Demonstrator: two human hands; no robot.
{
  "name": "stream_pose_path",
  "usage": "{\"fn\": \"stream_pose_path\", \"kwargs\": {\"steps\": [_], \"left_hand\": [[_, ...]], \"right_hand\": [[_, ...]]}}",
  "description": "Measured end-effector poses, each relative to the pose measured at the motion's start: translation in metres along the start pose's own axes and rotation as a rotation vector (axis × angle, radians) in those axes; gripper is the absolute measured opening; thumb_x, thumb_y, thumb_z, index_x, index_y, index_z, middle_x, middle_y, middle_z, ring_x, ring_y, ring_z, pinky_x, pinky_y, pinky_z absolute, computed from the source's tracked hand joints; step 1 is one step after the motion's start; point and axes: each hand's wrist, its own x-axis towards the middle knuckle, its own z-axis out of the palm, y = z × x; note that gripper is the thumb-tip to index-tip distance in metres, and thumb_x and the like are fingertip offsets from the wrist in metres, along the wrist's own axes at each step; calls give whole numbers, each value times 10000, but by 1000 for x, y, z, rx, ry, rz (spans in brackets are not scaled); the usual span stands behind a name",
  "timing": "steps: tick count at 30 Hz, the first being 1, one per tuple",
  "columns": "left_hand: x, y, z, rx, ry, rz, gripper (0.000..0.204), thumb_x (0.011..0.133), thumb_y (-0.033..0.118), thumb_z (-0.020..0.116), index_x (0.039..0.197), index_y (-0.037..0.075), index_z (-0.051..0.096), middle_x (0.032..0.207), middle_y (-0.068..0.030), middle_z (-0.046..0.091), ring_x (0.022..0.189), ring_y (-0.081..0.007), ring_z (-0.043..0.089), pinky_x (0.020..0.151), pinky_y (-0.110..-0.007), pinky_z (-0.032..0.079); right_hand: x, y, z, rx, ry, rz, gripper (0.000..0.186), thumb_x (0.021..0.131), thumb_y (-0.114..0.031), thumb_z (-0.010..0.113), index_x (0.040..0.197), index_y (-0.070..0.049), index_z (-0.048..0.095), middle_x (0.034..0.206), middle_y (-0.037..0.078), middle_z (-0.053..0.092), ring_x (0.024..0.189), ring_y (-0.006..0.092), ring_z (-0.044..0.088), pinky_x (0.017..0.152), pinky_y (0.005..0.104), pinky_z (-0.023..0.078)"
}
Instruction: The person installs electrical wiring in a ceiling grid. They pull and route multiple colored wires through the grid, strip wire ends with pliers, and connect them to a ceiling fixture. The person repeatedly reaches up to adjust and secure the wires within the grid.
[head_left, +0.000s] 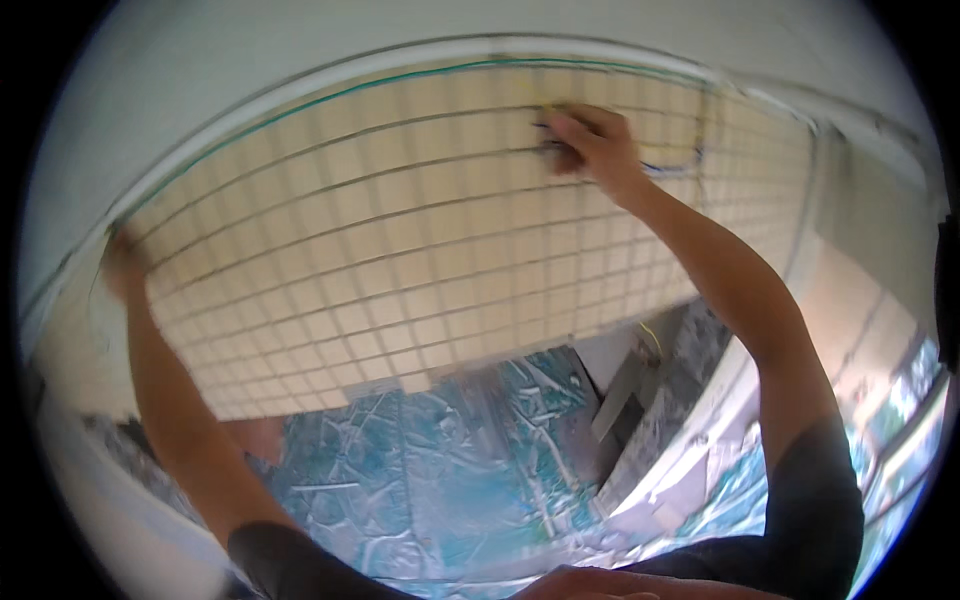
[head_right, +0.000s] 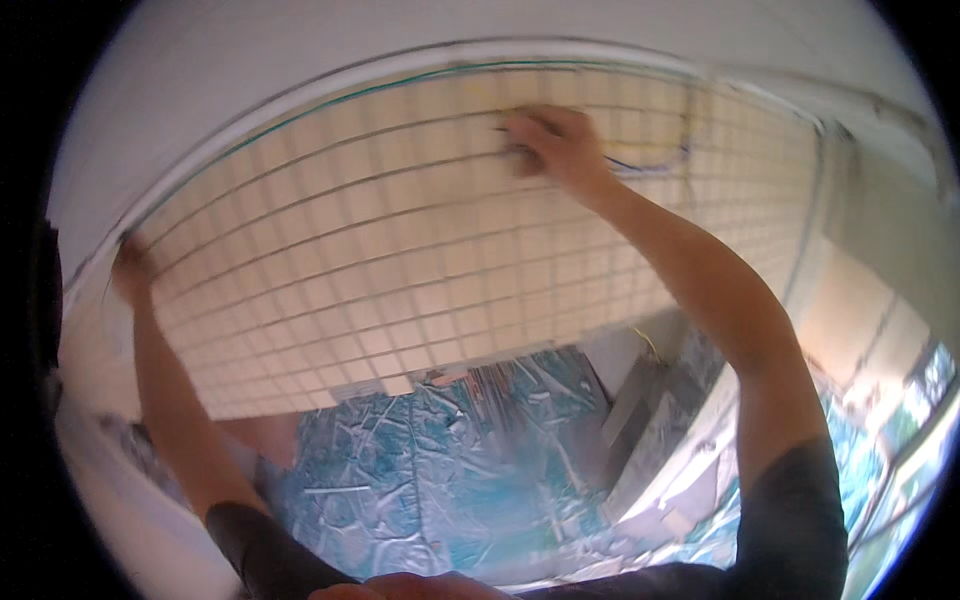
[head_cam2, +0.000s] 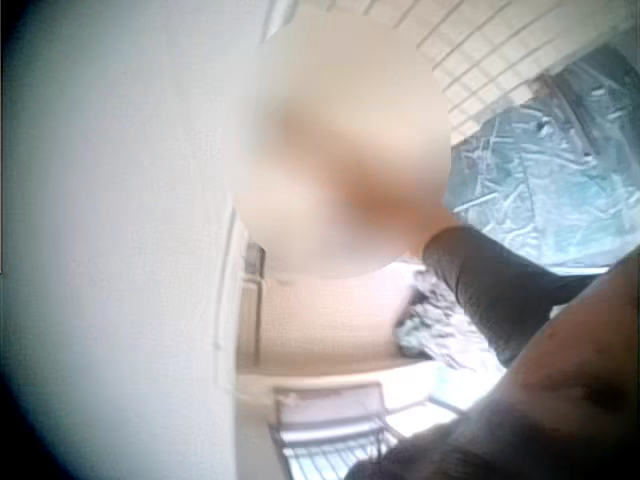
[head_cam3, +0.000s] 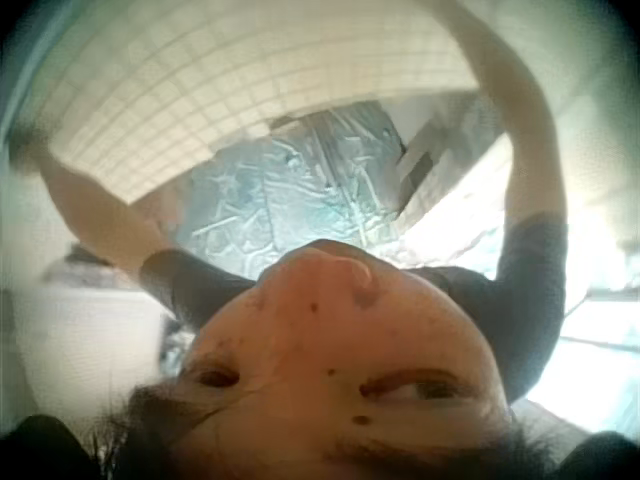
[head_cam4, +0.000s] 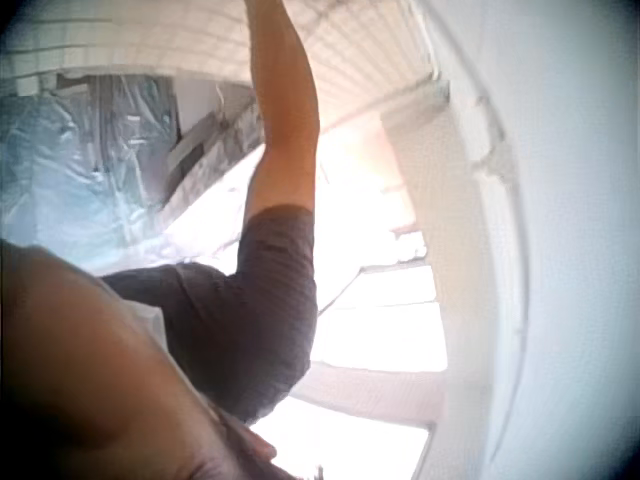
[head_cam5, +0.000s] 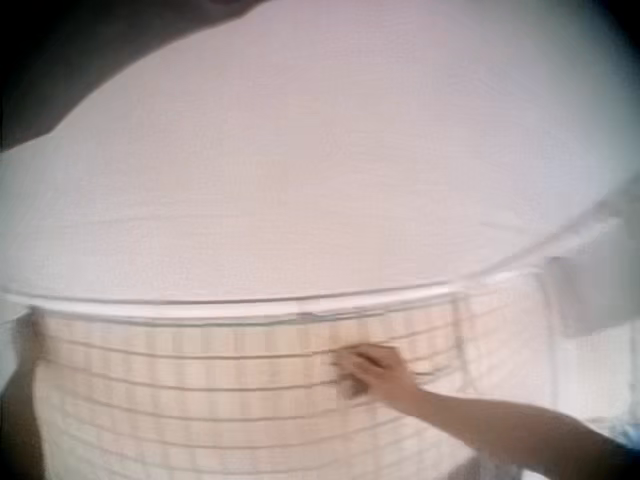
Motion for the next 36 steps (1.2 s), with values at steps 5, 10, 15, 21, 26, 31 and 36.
{"fn": "stream_pose_path", "kwargs": {"steps": [5,10,15,21,26,31,36], "left_hand": [[6,26,0,-18,-354,38,551,1040,516,512,1217,44,734,1179,-189,733,1028,-316,718,815,-458,564],[-185,55,-71,276,-446,191,475,1103,396,354,1271,96,682,1148,-174,726,982,-410,698,770,-508,568],[-456,54,-207,286,-794,255,402,982,342,610,1272,70,669,1201,-172,704,1026,-327,711,878,-437,562],[-790,134,-466,-301,-1140,392,178,921,181,595,1000,76,715,935,-138,714,806,-364,683,689,-513,515],[-928,354,-662,-553,-1507,9,291,971,325,599,852,79,697,833,-194,693,771,-433,664,699,-544,508],[-953,517,-788,-823,-1679,-125,383,991,386,609,809,58,688,784,-217,688,749,-459,657,691,-553,504],[-934,551,-822,-905,-1798,190,400,1005,426,579,870,73,709,823,-199,716,783,-427,690,748,-549,525]], "right_hand": [[1,0,-38,16,-63,-9,292,1005,-265,669,1096,7,724,885,44,720,666,118,694,617,249,567],[-27,37,-66,-273,-369,31,288,1009,-317,622,1031,-48,722,932,91,742,694,193,718,642,331,560],[-198,90,-121,-1042,-265,-158,160,942,-167,577,979,-69,698,1133,148,647,1046,373,654,812,494,547],[-309,80,-317,-1304,-250,132,213,958,-134,579,1154,-62,618,1211,145,588,1145,387,578,941,491,514],[-352,52,-406,-1244,-484,-22,300,1026,-318,571,1016,-50,706,1009,188,628,1003,392,609,864,508,503],[-477,61,-466,-1082,-513,413,259,996,-256,640,1015,-9,714,991,197,690,923,417,660,830,493,518],[-472,42,-468,-712,-418,430,212,969,-144,606,1112,-16,697,1024,196,711,977,379,681,877,439,527]]}}
